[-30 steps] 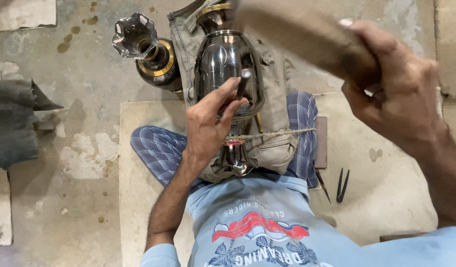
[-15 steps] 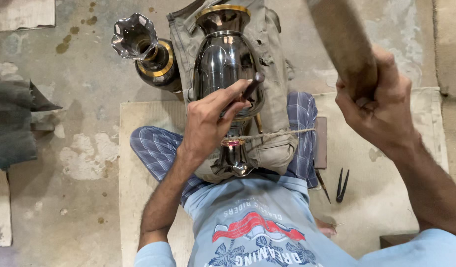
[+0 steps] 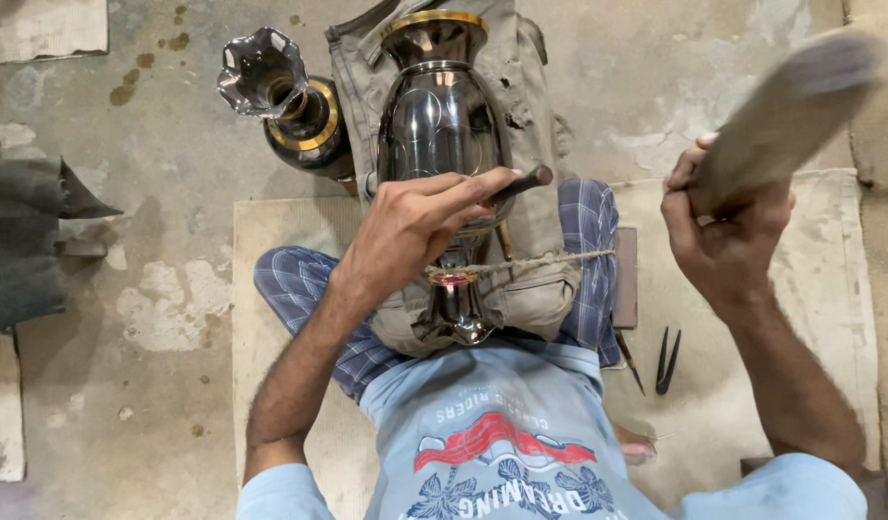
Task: The person sits on the floor and uses a hammer and chisel to engrave a floral pattern onto a polished metal vessel. The vessel is secured in a cloth bag between the legs. The person repeatedly strikes the chisel to create the design.
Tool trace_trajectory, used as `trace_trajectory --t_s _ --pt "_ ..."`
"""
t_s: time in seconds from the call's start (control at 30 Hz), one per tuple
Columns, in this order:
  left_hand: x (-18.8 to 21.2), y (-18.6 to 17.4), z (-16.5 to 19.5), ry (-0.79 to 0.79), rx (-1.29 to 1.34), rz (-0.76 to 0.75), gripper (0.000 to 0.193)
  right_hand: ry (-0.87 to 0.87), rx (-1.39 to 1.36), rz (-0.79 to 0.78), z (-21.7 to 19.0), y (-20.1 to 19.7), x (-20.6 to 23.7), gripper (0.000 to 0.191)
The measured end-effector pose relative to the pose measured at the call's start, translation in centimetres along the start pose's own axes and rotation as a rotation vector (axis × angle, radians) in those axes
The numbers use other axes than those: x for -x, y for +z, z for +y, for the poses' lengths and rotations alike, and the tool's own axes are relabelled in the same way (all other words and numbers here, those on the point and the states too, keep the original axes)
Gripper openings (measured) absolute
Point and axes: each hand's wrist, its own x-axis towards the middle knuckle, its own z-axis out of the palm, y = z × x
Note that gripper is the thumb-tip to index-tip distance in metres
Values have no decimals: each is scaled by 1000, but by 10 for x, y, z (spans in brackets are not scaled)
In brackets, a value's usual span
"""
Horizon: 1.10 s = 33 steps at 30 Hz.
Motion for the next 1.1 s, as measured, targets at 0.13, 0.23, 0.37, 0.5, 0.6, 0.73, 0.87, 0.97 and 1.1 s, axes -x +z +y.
trace_trajectory --t_s 0.13,0.23,0.37,0.5,0.6,0.73,0.87,0.97,1.1 --pt "-5 -1 0 -36 -47 -86 49 -127 494 -18 6 2 13 32" --pt "-8 -4 -2 -21 -48 -117 48 -46 156 60 17 11 22 28" --pt "-13 -4 -8 -1 -106 -169 48 -7 305 39 26 17 37 28" --pt "-17 -1 -12 35 -91 -228 53 98 -154 132 32 24 49 28" --pt "-20 -4 -14 75 -147 -320 53 -100 414 30 37 27 52 41" --pt "-28 -6 -10 130 -167 -376 50 -24 -77 191 39 43 58 39" --pt "-33 -11 -2 239 -329 -432 64 -115 22 224 39 53 63 45" --pt "-36 -9 1 302 -364 -429 62 -62 -132 251 36 61 66 35" --pt "-25 -10 -8 362 -303 -317 61 135 211 154 35 62 63 28"
